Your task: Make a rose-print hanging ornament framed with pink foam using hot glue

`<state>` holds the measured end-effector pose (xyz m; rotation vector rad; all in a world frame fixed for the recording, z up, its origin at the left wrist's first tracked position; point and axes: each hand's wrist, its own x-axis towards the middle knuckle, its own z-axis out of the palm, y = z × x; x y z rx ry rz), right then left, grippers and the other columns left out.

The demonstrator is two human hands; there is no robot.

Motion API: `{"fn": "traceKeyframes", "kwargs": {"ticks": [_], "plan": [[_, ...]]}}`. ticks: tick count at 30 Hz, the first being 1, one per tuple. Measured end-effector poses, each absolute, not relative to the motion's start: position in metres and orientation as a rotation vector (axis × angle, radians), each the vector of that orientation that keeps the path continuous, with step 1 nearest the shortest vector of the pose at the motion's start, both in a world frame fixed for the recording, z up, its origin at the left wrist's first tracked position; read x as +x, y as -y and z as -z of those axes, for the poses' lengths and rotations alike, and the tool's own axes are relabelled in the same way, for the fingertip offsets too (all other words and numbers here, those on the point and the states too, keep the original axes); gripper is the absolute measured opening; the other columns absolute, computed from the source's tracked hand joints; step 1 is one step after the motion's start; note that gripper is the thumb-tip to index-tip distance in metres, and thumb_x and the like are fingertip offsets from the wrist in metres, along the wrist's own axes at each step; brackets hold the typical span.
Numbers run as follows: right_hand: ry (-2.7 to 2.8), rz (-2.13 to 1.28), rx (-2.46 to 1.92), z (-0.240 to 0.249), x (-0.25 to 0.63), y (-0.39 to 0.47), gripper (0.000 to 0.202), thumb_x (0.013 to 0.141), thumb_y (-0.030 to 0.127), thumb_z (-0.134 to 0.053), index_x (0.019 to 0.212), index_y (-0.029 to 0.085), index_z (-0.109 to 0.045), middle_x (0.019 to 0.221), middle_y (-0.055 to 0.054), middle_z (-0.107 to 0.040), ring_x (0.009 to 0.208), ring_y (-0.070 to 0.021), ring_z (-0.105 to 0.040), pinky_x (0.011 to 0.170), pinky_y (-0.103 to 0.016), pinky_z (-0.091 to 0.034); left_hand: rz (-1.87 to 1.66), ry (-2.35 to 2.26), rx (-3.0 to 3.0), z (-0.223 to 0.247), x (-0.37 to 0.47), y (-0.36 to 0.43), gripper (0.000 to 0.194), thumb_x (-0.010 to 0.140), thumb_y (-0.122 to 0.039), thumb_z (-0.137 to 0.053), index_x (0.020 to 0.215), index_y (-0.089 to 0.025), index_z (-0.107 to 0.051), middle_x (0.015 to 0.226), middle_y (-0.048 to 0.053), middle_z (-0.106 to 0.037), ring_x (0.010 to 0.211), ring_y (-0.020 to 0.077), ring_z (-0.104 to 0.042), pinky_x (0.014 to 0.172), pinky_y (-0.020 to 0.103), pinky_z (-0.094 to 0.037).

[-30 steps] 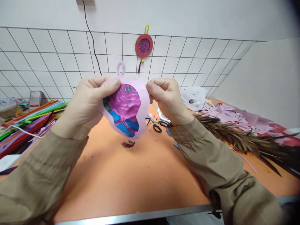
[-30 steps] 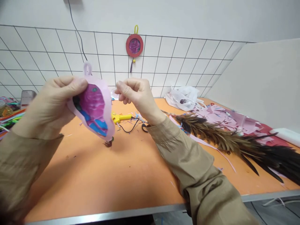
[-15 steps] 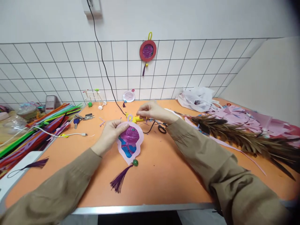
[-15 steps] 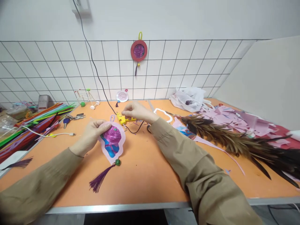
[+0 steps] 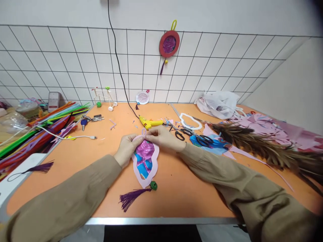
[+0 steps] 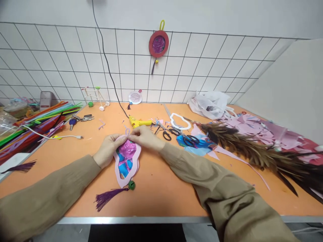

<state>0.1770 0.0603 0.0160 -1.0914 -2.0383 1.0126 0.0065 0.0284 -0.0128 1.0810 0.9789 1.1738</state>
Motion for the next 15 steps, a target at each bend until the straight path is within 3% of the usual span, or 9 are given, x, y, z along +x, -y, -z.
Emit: {"fn": "traceKeyframes", "kwargs": {"ticks": [6, 9, 13, 15], "plan": [[1.878, -0.863, -1.113, 0.010, 0.175, -0.057, 0.050, 0.087, 0.058, -0.047, 0.054, 0.021, -0.038, 0.056, 0.003, -0.036, 0.057, -0.0121, -0.036, 0.053, -0.027, -0.028, -1.182, -0.999, 1.026, 0.011, 0.011, -0.027, 0.042, 0.055, -0.047, -0.088, 0.056, -0.014, -0.063, 0.052, 0.000, -0.060, 0.046, 0.0095, -0.049, 0.047, 0.022, -0.037], [1.772, -0.811, -1.116, 0.018, 0.176, -0.058, 0.046, 0.089, 0.056, -0.045, 0.062, 0.019, -0.051, 0.060, 0.000, -0.046, 0.061, -0.0150, -0.045, 0.057, -0.029, -0.035, -1.172, -1.017, 1.034, 0.010, 0.012, -0.024, 0.041, 0.057, -0.048, -0.087, 0.058, -0.014, -0.064, 0.052, 0.000, -0.060, 0.047, 0.0098, -0.048, 0.048, 0.022, -0.038], [1.603, -0.893, -1.090, 0.023, 0.178, -0.059, 0.039, 0.090, 0.053, -0.048, 0.091, 0.017, -0.065, 0.067, -0.002, -0.058, 0.064, -0.0178, -0.054, 0.062, -0.031, -0.042, -1.154, -1.060, 1.061, 0.011, 0.010, -0.023, 0.043, 0.061, -0.051, -0.086, 0.060, -0.014, -0.066, 0.053, -0.001, -0.059, 0.048, 0.0094, -0.046, 0.048, 0.022, -0.037], [1.604, -0.930, -1.046, 0.022, 0.179, -0.058, 0.041, 0.090, 0.054, -0.047, 0.083, 0.017, -0.064, 0.065, -0.003, -0.058, 0.063, -0.0179, -0.054, 0.061, -0.032, -0.042, -1.145, -1.076, 1.069, 0.011, 0.009, -0.024, 0.043, 0.062, -0.052, -0.085, 0.061, -0.014, -0.066, 0.053, -0.001, -0.058, 0.048, 0.0097, -0.046, 0.048, 0.022, -0.036]]}}
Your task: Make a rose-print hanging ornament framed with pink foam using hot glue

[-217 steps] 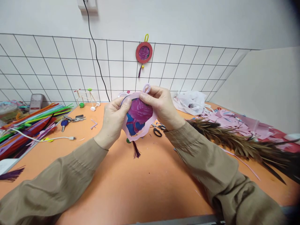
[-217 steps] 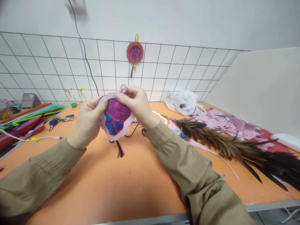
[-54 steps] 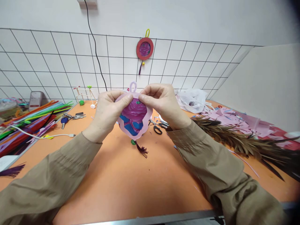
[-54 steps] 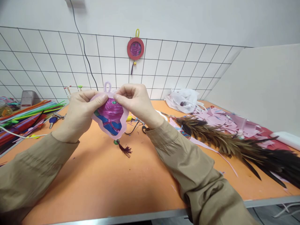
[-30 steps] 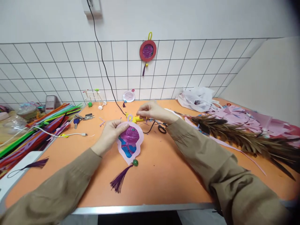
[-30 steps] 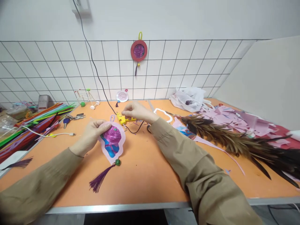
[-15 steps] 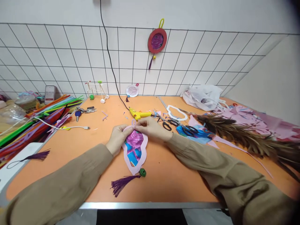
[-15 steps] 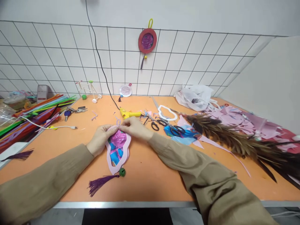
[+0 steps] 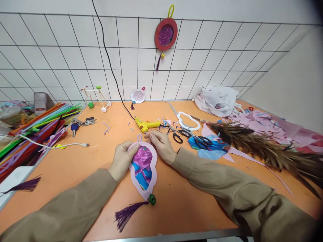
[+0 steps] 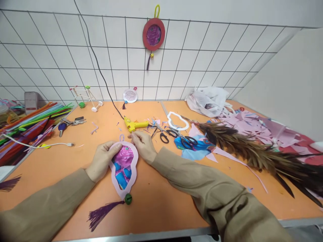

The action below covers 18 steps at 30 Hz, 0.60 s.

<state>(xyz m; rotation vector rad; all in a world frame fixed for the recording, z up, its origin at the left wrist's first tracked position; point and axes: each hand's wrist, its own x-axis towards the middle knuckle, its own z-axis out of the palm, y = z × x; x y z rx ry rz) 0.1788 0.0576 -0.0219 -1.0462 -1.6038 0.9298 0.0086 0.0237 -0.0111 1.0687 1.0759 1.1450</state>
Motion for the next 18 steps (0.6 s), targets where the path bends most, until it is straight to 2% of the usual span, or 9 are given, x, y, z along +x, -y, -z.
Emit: {"fn": "traceKeyframes", "kwargs": {"ticks": [2, 4, 8, 13, 18], "plan": [[1.654, -0.936, -1.020, 0.019, 0.179, -0.055, 0.044, 0.089, 0.055, -0.047, 0.068, 0.019, -0.058, 0.062, -0.002, -0.053, 0.061, -0.0167, -0.051, 0.058, -0.030, -0.039, -1.135, -1.084, 1.067, 0.011, 0.008, -0.024, 0.044, 0.062, -0.053, -0.085, 0.062, -0.014, -0.066, 0.054, 0.000, -0.059, 0.049, 0.0101, -0.046, 0.049, 0.023, -0.036], [1.696, -0.951, -1.022, 0.017, 0.178, -0.051, 0.042, 0.085, 0.054, -0.052, 0.061, 0.019, -0.052, 0.058, 0.000, -0.049, 0.058, -0.0145, -0.046, 0.055, -0.029, -0.036, -1.123, -1.090, 1.064, 0.010, 0.008, -0.024, 0.044, 0.062, -0.054, -0.085, 0.062, -0.014, -0.066, 0.054, 0.000, -0.058, 0.050, 0.0100, -0.046, 0.049, 0.023, -0.036], [1.725, -0.973, -1.061, 0.018, 0.174, -0.048, 0.029, 0.079, 0.043, -0.061, 0.064, 0.018, -0.057, 0.057, 0.002, -0.049, 0.054, -0.0112, -0.042, 0.052, -0.026, -0.034, -1.102, -1.097, 1.060, 0.008, 0.009, -0.025, 0.046, 0.061, -0.054, -0.085, 0.058, -0.014, -0.063, 0.053, -0.001, -0.056, 0.050, 0.0095, -0.045, 0.049, 0.022, -0.036], [1.732, -0.883, -1.036, 0.028, 0.171, -0.051, 0.022, 0.080, 0.031, -0.059, 0.062, 0.018, -0.056, 0.052, 0.004, -0.044, 0.050, -0.0087, -0.038, 0.049, -0.023, -0.031, -1.073, -1.109, 1.047, 0.011, 0.005, -0.026, 0.048, 0.059, -0.057, -0.086, 0.058, -0.013, -0.065, 0.053, -0.002, -0.055, 0.050, 0.0084, -0.044, 0.048, 0.020, -0.036], [1.729, -0.819, -1.025, 0.030, 0.175, -0.054, 0.022, 0.082, 0.028, -0.057, 0.063, 0.017, -0.058, 0.054, 0.004, -0.048, 0.050, -0.0085, -0.040, 0.050, -0.023, -0.032, -1.050, -1.116, 1.036, 0.013, 0.003, -0.027, 0.047, 0.062, -0.056, -0.085, 0.066, -0.012, -0.069, 0.056, 0.000, -0.059, 0.051, 0.0092, -0.047, 0.048, 0.020, -0.038]]}}
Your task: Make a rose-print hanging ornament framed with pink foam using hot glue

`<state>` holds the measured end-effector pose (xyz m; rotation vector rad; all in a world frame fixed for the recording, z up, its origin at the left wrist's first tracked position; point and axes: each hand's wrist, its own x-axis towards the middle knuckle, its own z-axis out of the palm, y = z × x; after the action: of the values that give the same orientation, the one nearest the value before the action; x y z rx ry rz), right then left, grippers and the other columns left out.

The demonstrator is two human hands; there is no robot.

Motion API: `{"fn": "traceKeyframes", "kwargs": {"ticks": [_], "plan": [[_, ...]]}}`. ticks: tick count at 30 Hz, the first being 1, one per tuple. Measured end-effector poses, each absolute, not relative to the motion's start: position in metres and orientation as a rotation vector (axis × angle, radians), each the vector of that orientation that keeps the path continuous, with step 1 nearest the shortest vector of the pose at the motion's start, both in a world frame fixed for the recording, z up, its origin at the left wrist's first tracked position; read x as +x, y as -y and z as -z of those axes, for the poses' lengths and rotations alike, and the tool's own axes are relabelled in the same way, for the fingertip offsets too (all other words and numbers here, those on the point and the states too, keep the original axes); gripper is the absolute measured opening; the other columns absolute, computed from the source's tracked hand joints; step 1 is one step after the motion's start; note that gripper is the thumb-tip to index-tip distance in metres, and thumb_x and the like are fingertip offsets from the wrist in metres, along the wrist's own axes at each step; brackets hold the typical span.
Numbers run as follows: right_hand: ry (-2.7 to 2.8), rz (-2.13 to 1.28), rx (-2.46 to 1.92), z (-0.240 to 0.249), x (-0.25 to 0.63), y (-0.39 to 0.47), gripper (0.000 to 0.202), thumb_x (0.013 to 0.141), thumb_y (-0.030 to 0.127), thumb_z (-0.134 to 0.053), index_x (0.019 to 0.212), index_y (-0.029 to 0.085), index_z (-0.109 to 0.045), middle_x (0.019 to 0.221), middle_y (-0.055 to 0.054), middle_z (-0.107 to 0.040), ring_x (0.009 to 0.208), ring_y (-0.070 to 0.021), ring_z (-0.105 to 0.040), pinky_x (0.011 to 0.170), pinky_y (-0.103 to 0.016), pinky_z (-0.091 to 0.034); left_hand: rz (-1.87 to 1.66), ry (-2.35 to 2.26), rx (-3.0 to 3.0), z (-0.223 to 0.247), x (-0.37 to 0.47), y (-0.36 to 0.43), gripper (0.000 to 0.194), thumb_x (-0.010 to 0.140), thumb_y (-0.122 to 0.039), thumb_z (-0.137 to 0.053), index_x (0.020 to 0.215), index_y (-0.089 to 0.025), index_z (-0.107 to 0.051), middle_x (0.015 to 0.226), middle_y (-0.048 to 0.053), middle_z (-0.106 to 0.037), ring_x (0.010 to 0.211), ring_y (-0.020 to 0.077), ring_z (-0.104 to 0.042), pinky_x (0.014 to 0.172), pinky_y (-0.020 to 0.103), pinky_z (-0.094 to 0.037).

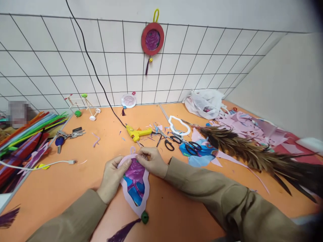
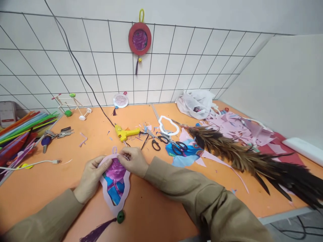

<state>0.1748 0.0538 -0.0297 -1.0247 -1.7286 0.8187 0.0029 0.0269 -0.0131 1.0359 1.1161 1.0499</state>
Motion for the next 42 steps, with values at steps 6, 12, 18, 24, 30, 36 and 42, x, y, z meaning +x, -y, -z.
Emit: {"fn": "traceKeyframes", "kwargs": {"ticks": [6, 12, 18, 24, 30, 36, 42], "plan": [[1.696, -0.897, -1.020, 0.030, 0.179, -0.057, 0.012, 0.081, 0.029, -0.063, 0.078, 0.017, -0.064, 0.068, 0.000, -0.063, 0.058, -0.0113, -0.054, 0.053, -0.023, -0.041, -1.101, -1.146, 0.966, 0.013, 0.006, -0.029, 0.046, 0.059, -0.054, -0.088, 0.065, -0.012, -0.069, 0.055, 0.000, -0.061, 0.050, 0.0094, -0.049, 0.048, 0.020, -0.040], [1.707, -0.852, -1.080, 0.032, 0.179, -0.059, 0.018, 0.084, 0.029, -0.061, 0.070, 0.018, -0.061, 0.060, 0.002, -0.056, 0.055, -0.0109, -0.048, 0.052, -0.023, -0.037, -1.097, -1.065, 0.945, 0.016, 0.000, -0.029, 0.043, 0.069, -0.054, -0.082, 0.068, -0.012, -0.071, 0.056, 0.001, -0.063, 0.049, 0.0091, -0.051, 0.048, 0.020, -0.041], [1.796, -0.735, -1.061, 0.031, 0.185, -0.068, 0.032, 0.093, 0.035, -0.055, 0.069, 0.018, -0.067, 0.062, -0.002, -0.061, 0.059, -0.0135, -0.053, 0.056, -0.026, -0.042, -1.081, -1.008, 0.870, 0.011, -0.001, -0.031, 0.046, 0.063, -0.056, -0.086, 0.063, -0.012, -0.070, 0.054, 0.003, -0.066, 0.047, 0.0096, -0.053, 0.048, 0.020, -0.043], [1.762, -0.610, -1.024, 0.016, 0.195, -0.077, 0.032, 0.094, 0.037, -0.052, 0.084, 0.017, -0.076, 0.075, -0.006, -0.070, 0.071, -0.0174, -0.063, 0.068, -0.030, -0.048, -1.125, -0.981, 0.826, 0.009, -0.001, -0.034, 0.046, 0.058, -0.054, -0.089, 0.058, -0.012, -0.069, 0.051, 0.003, -0.066, 0.044, 0.0094, -0.054, 0.047, 0.019, -0.043], [1.988, -0.783, -1.148, -0.049, 0.250, -0.081, 0.037, 0.087, 0.048, -0.059, 0.077, 0.015, -0.071, 0.059, 0.000, -0.057, 0.054, -0.0111, -0.047, 0.052, -0.026, -0.036, -1.302, -0.920, 0.671, 0.015, -0.001, -0.041, 0.037, 0.060, -0.045, -0.090, 0.069, -0.012, -0.076, 0.065, 0.007, -0.075, 0.056, 0.0155, -0.066, 0.058, 0.025, -0.054], [2.454, -1.031, -1.274, -0.065, 0.286, -0.088, 0.045, 0.085, 0.054, -0.058, 0.076, 0.012, -0.070, 0.059, -0.001, -0.055, 0.052, -0.0103, -0.042, 0.048, -0.025, -0.030, -1.394, -0.901, 0.559, 0.013, 0.000, -0.045, 0.028, 0.077, -0.039, -0.080, 0.084, -0.012, -0.077, 0.084, 0.010, -0.079, 0.077, 0.0220, -0.073, 0.079, 0.034, -0.058], [2.641, -0.596, -1.466, -0.058, 0.263, -0.083, 0.021, 0.088, 0.032, -0.060, 0.093, 0.018, -0.075, 0.083, -0.005, -0.072, 0.070, -0.0155, -0.060, 0.064, -0.028, -0.041, -1.439, -0.872, 0.632, 0.012, 0.001, -0.043, 0.029, 0.077, -0.040, -0.080, 0.085, -0.013, -0.078, 0.085, 0.009, -0.080, 0.078, 0.0219, -0.073, 0.078, 0.033, -0.059]]}}
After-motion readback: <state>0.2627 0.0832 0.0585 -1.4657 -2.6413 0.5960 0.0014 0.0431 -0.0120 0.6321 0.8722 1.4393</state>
